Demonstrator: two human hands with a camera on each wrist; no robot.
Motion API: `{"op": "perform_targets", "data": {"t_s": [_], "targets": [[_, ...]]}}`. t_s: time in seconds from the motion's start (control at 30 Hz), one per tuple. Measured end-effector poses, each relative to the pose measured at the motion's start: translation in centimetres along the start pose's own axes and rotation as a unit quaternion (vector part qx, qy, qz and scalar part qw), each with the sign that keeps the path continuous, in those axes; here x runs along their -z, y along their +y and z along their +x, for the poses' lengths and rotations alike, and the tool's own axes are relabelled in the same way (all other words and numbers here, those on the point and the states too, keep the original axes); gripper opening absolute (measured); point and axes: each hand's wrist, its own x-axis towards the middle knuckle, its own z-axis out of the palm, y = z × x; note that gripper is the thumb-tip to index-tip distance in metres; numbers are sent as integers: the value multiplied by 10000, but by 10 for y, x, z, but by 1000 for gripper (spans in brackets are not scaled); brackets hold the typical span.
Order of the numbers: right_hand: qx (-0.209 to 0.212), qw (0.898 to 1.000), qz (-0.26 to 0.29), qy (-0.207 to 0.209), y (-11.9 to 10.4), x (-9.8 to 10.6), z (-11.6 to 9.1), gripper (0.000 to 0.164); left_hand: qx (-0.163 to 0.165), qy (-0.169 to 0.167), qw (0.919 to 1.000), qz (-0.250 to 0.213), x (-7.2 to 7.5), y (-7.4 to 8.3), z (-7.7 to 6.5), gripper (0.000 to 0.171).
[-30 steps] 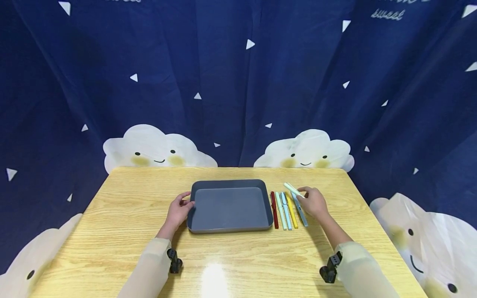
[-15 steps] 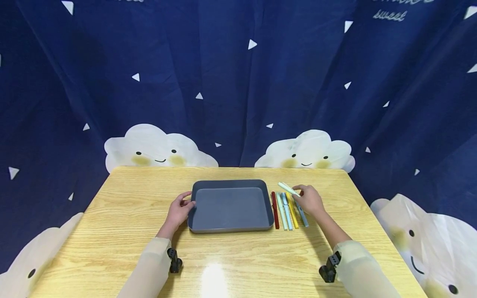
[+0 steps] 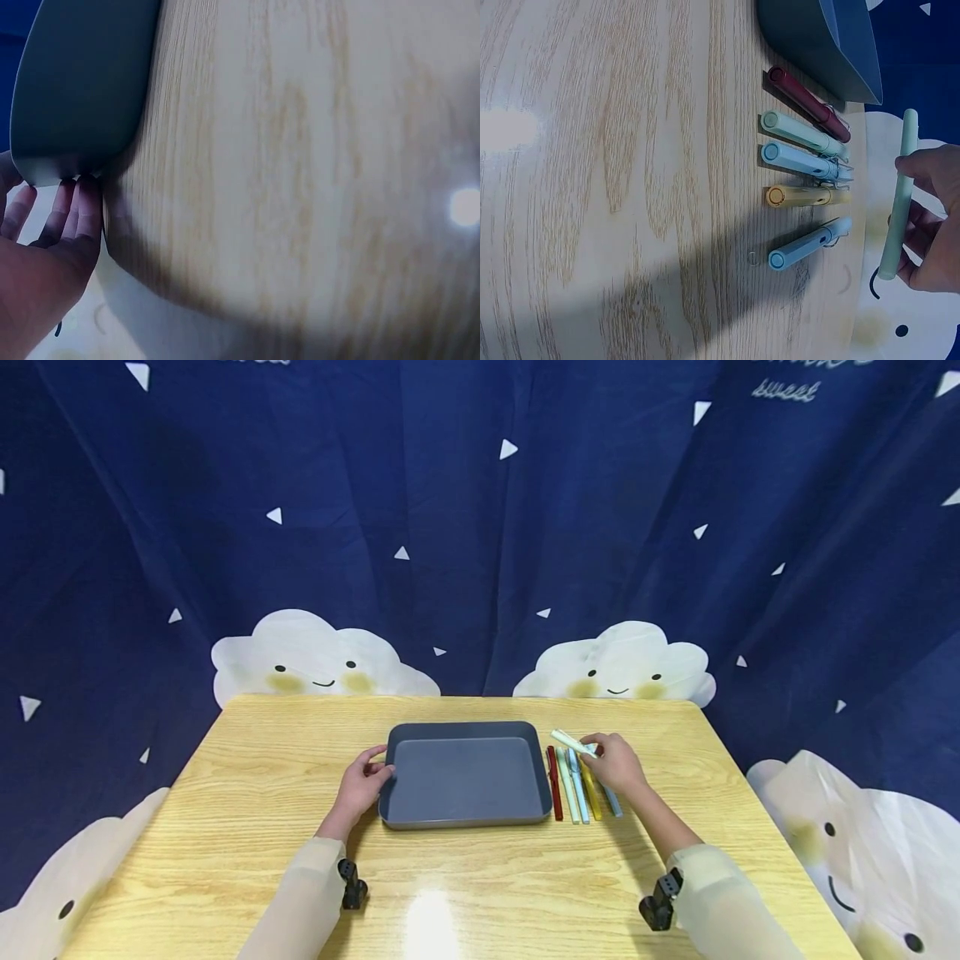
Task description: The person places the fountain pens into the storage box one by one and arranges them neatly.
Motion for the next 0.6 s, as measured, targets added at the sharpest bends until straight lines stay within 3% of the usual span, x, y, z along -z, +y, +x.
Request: {"op": "perform_targets", "data": {"t_s": [0.6], "targets": [[139, 9999, 13, -77, -9, -3, -3, 31, -4, -13, 10000, 79, -1, -3, 1, 47]]}}
